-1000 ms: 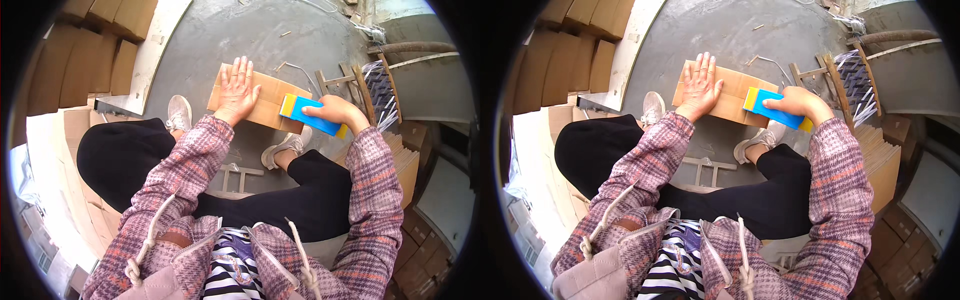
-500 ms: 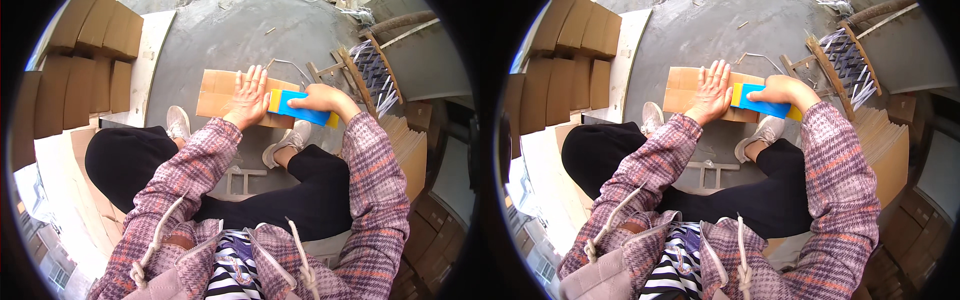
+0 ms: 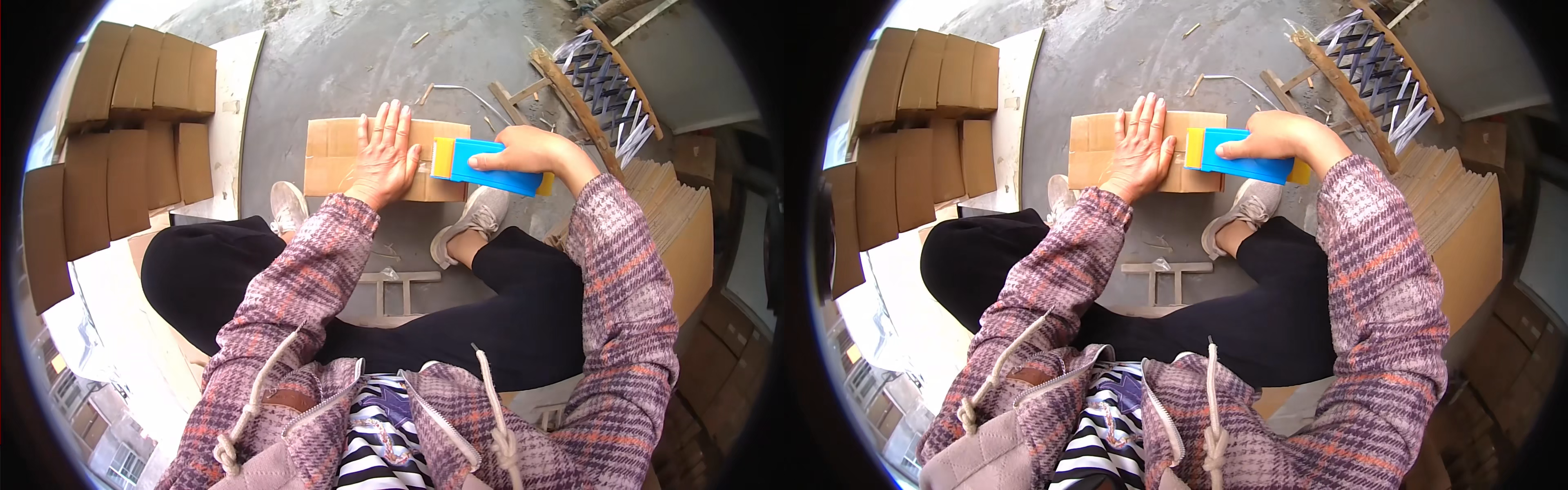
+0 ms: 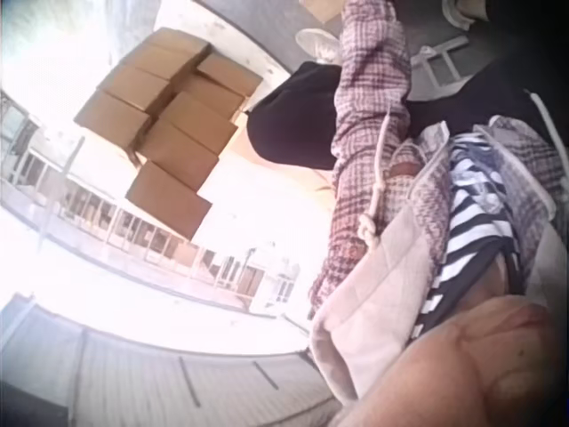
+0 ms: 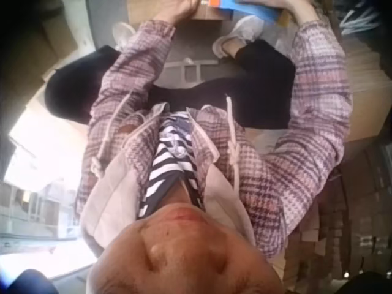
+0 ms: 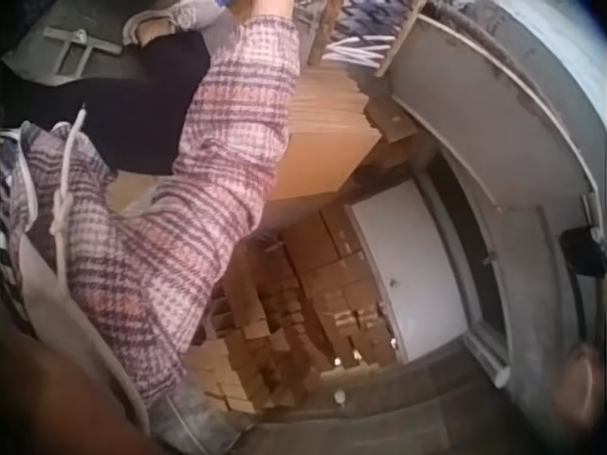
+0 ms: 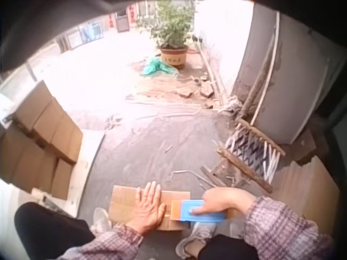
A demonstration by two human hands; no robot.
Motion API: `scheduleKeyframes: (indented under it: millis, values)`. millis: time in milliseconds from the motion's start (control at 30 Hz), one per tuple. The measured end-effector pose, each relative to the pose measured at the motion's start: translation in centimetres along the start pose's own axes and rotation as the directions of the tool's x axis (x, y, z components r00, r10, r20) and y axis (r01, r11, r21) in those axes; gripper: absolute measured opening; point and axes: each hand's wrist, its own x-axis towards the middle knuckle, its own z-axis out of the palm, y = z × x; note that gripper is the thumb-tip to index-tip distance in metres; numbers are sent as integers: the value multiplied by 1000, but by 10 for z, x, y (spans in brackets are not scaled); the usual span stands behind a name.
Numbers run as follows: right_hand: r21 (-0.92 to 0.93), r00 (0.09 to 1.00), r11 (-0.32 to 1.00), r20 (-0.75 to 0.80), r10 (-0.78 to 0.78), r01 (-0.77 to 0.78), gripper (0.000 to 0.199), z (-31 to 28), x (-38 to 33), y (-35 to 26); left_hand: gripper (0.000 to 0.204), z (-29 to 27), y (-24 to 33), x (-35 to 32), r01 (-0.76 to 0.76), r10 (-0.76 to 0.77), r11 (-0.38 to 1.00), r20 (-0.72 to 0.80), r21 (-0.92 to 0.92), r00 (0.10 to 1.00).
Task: Assembling and taping cardboard boxes for packaging.
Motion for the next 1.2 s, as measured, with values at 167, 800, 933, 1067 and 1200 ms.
scheduleKeyframes:
  millis: [167,800,933,1067,1200]
  values:
    - [71,997,997,-78,14,-8,74,5,-25,49,71,-7,5,3,0,0,1000,25,-6,1000]
    - [107,994,994,-109,22,-10,71,38,8,122,84,-13,7,5,-24,16,997,115,69,993]
    - [21,999,999,-39,26,-26,75,36,35,91,84,-14,9,6,-23,14,997,125,71,992]
    - [-25,999,999,-29,33,-33,73,24,45,61,85,-14,9,7,-27,16,996,132,82,991]
    - [-47,996,997,-68,50,-53,68,20,52,52,86,-16,10,7,-31,19,995,122,99,992]
